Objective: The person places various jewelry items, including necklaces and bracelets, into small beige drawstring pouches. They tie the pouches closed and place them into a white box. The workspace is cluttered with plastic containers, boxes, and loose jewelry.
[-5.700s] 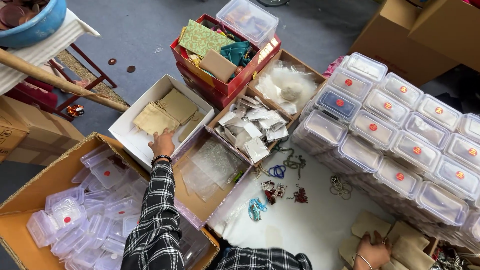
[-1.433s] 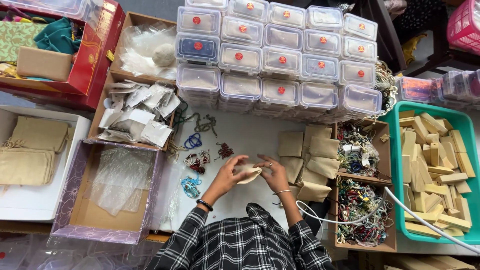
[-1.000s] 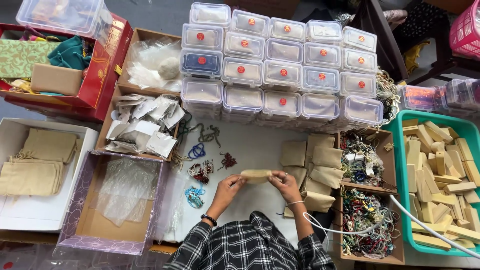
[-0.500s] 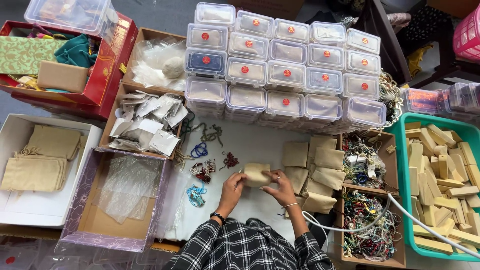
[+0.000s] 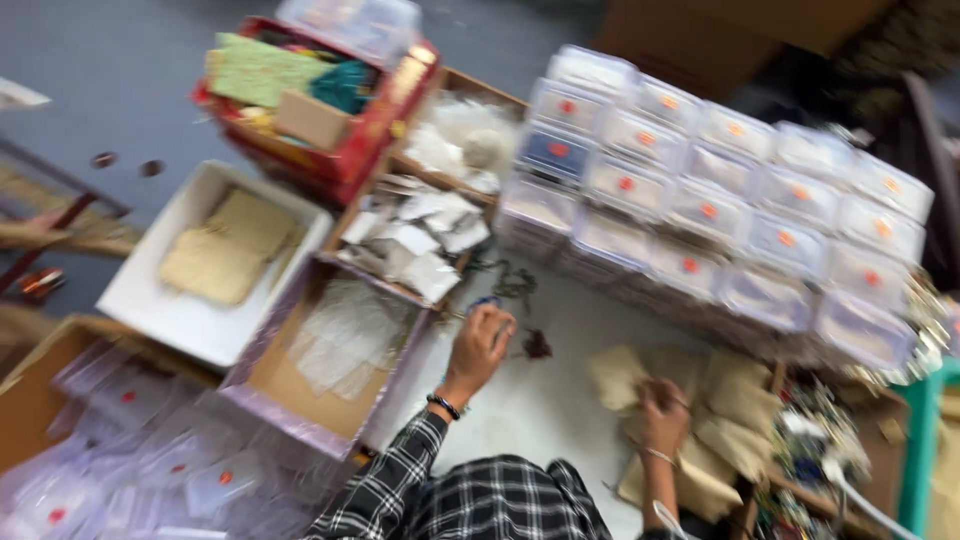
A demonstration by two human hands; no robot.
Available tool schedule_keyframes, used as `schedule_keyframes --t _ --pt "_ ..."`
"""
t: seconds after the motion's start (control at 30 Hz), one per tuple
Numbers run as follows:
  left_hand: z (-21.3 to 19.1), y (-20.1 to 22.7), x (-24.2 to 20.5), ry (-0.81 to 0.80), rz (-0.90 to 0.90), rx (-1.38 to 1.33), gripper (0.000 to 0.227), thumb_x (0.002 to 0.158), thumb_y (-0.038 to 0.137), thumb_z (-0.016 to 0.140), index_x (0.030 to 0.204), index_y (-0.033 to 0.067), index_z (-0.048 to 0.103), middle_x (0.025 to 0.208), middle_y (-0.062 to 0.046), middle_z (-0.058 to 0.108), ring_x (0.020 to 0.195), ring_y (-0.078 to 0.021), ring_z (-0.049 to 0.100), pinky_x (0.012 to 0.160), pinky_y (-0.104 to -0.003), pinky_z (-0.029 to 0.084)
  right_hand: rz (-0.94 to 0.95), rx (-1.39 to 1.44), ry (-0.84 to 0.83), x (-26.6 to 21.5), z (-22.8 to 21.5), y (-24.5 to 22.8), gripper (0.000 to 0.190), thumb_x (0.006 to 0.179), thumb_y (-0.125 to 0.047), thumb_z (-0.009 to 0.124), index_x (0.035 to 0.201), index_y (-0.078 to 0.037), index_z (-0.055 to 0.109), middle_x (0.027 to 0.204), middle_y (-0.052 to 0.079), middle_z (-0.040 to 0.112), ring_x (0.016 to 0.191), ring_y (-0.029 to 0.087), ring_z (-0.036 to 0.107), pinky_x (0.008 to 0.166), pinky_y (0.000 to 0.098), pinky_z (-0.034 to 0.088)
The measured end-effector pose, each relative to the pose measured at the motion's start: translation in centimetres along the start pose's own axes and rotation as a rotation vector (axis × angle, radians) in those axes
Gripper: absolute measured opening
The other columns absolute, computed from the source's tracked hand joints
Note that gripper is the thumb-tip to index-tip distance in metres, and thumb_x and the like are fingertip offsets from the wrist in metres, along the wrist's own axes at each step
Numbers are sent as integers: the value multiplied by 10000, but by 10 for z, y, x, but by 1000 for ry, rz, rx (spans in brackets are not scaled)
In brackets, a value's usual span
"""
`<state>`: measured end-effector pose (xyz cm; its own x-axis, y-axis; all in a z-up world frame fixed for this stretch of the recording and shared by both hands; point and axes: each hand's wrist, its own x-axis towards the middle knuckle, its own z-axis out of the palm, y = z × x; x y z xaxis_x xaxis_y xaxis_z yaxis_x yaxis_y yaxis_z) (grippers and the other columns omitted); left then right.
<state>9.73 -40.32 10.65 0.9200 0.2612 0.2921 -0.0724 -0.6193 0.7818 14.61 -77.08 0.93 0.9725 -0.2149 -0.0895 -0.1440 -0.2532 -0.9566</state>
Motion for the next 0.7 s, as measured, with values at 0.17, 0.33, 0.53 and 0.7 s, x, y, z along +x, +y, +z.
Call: schedule_keyframes --t 0.17,0.33,0.53,0.7 --pt "-113 -78 41 457 -196 460 424 922 188 652 1332 99 589 1400 -154 477 1324 -379 442 1052 -590 351 -102 -578 100 13 -24 42 179 945 -201 721 1067 -88 786 990 146 758 877 285 714 790 396 567" --pt "-201 -196 31 628 -663 818 527 999 265 532 1505 116 523 1710 -161 239 1558 -419 123 1088 -784 128 -885 -1420 -118 66 -89 132 188 836 -172 682 726 -83 806 1009 62 800 773 199 728 848 428 577" --pt "-251 -268 22 172 -980 728 523 990 304 457 1509 259 499 1702 -40 215 1585 -370 13 1165 -762 14 -542 -919 -110 122 -81 224 301 1091 -231 645 868 -42 717 803 38 683 771 137 644 738 278 530" --pt "-260 -263 30 -48 -1142 599 642 959 363 378 1595 292 331 1723 51 105 1571 -399 -94 1165 -735 -41 -912 -1339 -365 133 -87 222 134 922 -179 669 830 -87 701 932 44 786 772 78 746 705 302 558"
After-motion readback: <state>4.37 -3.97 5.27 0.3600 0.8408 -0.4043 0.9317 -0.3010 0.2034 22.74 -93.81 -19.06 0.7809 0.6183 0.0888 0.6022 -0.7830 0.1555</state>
